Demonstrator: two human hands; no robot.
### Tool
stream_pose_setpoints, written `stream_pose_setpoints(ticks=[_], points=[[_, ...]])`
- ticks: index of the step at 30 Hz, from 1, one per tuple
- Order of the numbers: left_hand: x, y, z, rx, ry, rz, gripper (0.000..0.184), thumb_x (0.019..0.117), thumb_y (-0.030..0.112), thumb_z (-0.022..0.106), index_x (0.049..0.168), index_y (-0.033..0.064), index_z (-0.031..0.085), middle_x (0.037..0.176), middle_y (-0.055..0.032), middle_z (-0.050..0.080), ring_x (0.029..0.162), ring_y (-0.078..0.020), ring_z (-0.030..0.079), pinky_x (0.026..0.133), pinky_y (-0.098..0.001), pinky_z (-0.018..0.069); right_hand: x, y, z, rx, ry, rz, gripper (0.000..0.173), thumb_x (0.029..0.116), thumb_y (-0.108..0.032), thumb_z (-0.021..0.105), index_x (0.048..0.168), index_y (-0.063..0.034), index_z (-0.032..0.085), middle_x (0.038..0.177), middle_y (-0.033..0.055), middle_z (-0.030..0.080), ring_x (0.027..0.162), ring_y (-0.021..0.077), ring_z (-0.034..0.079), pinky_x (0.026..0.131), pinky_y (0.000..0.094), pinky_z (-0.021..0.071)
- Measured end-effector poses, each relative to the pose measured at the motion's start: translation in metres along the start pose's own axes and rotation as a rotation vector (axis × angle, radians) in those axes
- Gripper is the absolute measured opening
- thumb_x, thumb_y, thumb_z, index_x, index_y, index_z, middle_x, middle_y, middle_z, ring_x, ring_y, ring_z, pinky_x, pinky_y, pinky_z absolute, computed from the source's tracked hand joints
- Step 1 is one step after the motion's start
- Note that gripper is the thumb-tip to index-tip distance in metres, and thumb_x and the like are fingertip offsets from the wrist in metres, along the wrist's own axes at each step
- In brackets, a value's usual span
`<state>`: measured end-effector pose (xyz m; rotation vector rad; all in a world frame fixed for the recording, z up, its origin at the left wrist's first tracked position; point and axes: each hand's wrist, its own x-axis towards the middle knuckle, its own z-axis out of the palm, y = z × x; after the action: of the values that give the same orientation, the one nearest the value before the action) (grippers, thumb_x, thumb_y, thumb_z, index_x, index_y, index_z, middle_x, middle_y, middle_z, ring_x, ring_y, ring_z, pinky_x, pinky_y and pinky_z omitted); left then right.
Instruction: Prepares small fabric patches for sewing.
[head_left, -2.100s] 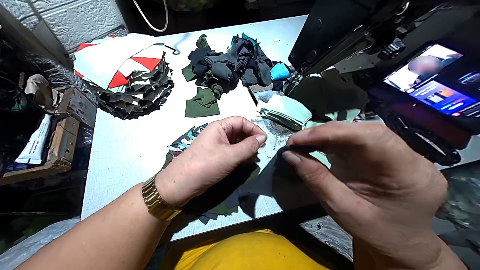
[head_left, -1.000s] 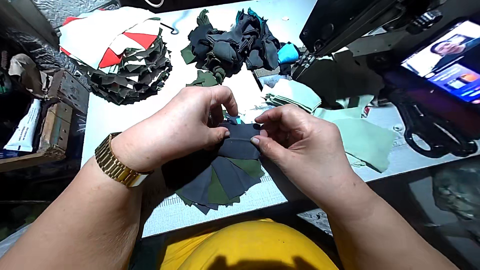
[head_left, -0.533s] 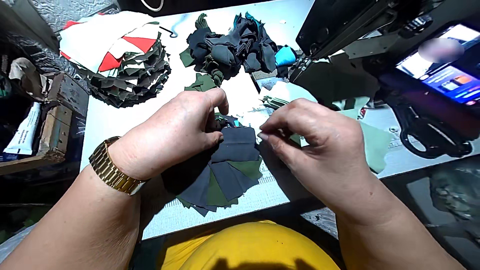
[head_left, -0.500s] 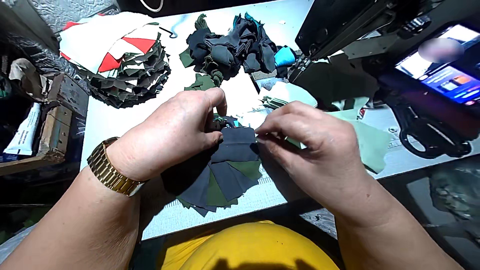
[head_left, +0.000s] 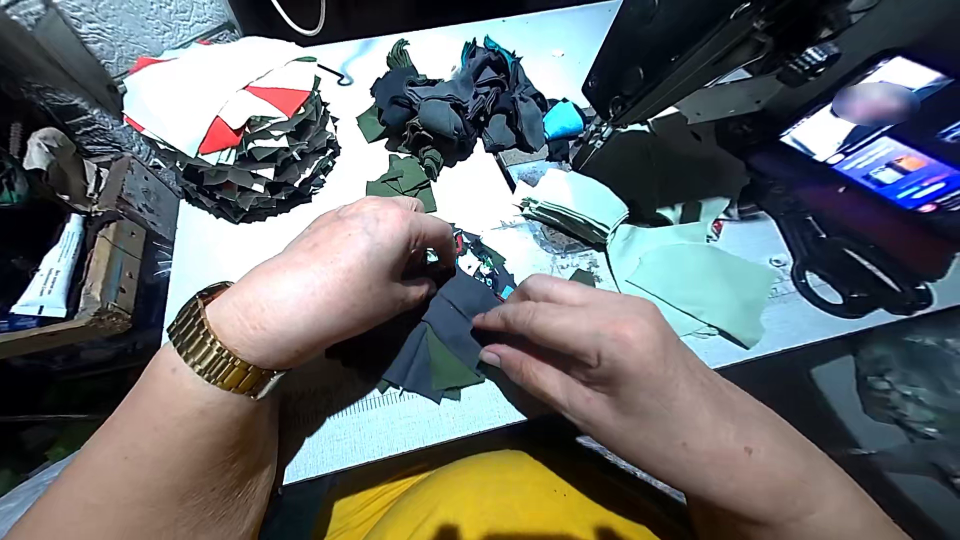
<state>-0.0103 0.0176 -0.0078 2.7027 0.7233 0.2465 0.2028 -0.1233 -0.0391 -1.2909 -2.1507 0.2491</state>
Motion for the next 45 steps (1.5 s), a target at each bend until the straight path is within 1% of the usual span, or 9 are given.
stream_pose_setpoints(ticks=[9, 12, 16, 22, 26, 29, 37, 42, 45], points=[[0.000, 0.001, 0.011, 0.011, -0.044, 0.076, 0.023, 0.0862, 0.045, 0.076, 0.097, 0.0255, 0.071, 0.086, 0.0119, 0.065, 0.074, -0.0029, 0.061, 0.066, -0.0303, 0.0543, -0.008, 0.009, -0.009, 0.036, -0.059, 0.036, 0.024, 0.0986, -0.025, 0.064, 0.114, -0.0126, 0.077, 0.098, -0.0038, 0.062, 0.087, 0.0040, 0.060, 0.073, 0.0184, 0.0523], [0.000, -0.001, 0.008, -0.042, -0.018, 0.082, 0.021, 0.0865, 0.043, 0.076, 0.099, 0.0268, 0.072, 0.086, 0.0135, 0.066, 0.073, -0.0007, 0.061, 0.064, -0.0277, 0.0554, -0.018, 0.020, -0.044, -0.013, 0.069, 0.084, 0.018, 0.0964, -0.013, 0.064, 0.108, -0.0082, 0.077, 0.101, -0.0002, 0.066, 0.090, 0.0047, 0.064, 0.078, 0.0200, 0.0561], [0.000, 0.003, 0.007, -0.103, 0.043, 0.112, 0.021, 0.0871, 0.046, 0.074, 0.096, 0.0263, 0.072, 0.081, 0.0146, 0.064, 0.067, 0.0017, 0.059, 0.058, -0.0224, 0.0533, -0.042, 0.033, -0.072, -0.112, 0.148, 0.269, 0.009, 0.0940, -0.017, 0.066, 0.096, -0.0123, 0.074, 0.099, -0.0028, 0.067, 0.086, 0.0033, 0.064, 0.075, 0.0183, 0.0564], [-0.002, 0.015, 0.021, -0.001, 0.051, 0.132, 0.030, 0.0855, 0.057, 0.072, 0.093, 0.0272, 0.070, 0.075, 0.0149, 0.060, 0.064, -0.0015, 0.058, 0.057, -0.0286, 0.0532, -0.054, 0.030, -0.053, -0.107, 0.124, 0.295, 0.009, 0.0928, -0.023, 0.068, 0.090, -0.0164, 0.073, 0.092, -0.0058, 0.064, 0.080, 0.0025, 0.062, 0.067, 0.0195, 0.0552], [0.001, 0.010, 0.036, 0.056, 0.103, 0.138, 0.039, 0.0831, 0.068, 0.064, 0.090, 0.0295, 0.068, 0.072, 0.0160, 0.057, 0.061, -0.0020, 0.057, 0.051, -0.0316, 0.0516, -0.051, 0.026, -0.041, -0.092, 0.017, 0.205, 0.011, 0.0956, -0.021, 0.070, 0.097, -0.0125, 0.075, 0.097, -0.0019, 0.064, 0.089, 0.0071, 0.063, 0.076, 0.0236, 0.0560], [0.001, 0.005, 0.037, 0.006, 0.044, 0.104, 0.045, 0.0850, 0.069, 0.062, 0.096, 0.0264, 0.071, 0.075, 0.0127, 0.060, 0.062, -0.0060, 0.059, 0.053, -0.0366, 0.0528, -0.049, 0.029, -0.032, -0.126, -0.045, 0.192, 0.016, 0.0996, -0.022, 0.065, 0.102, -0.0100, 0.076, 0.099, 0.0008, 0.065, 0.095, 0.0111, 0.063, 0.083, 0.0255, 0.0544], [0.001, 0.009, 0.026, -0.104, -0.097, 0.052, 0.045, 0.0877, 0.057, 0.072, 0.102, 0.0145, 0.072, 0.084, -0.0017, 0.066, 0.071, -0.0197, 0.064, 0.061, -0.0473, 0.0532, -0.046, 0.032, -0.028, -0.110, -0.019, 0.174, 0.018, 0.1020, -0.015, 0.058, 0.098, -0.0075, 0.074, 0.093, 0.0022, 0.065, 0.088, 0.0126, 0.062, 0.078, 0.0252, 0.0527], [0.001, 0.004, 0.030, -0.257, 0.107, 0.116, 0.037, 0.0896, 0.054, 0.070, 0.099, 0.0185, 0.074, 0.070, 0.0113, 0.059, 0.058, -0.0014, 0.051, 0.052, -0.0249, 0.0454, -0.038, 0.039, -0.028, -0.018, 0.186, 0.247, 0.014, 0.1015, -0.010, 0.058, 0.099, -0.0065, 0.072, 0.091, 0.0009, 0.067, 0.084, 0.0080, 0.065, 0.076, 0.0247, 0.0574], [0.004, 0.008, 0.036, -0.354, 0.332, 0.156, 0.022, 0.0907, 0.046, 0.070, 0.096, 0.0242, 0.072, 0.078, 0.0166, 0.061, 0.063, 0.0055, 0.055, 0.054, -0.0129, 0.0481, -0.029, 0.040, -0.034, 0.091, 0.310, 0.299, 0.015, 0.0998, -0.007, 0.061, 0.110, -0.0062, 0.072, 0.099, 0.0006, 0.070, 0.085, 0.0063, 0.067, 0.075, 0.0240, 0.0597]])
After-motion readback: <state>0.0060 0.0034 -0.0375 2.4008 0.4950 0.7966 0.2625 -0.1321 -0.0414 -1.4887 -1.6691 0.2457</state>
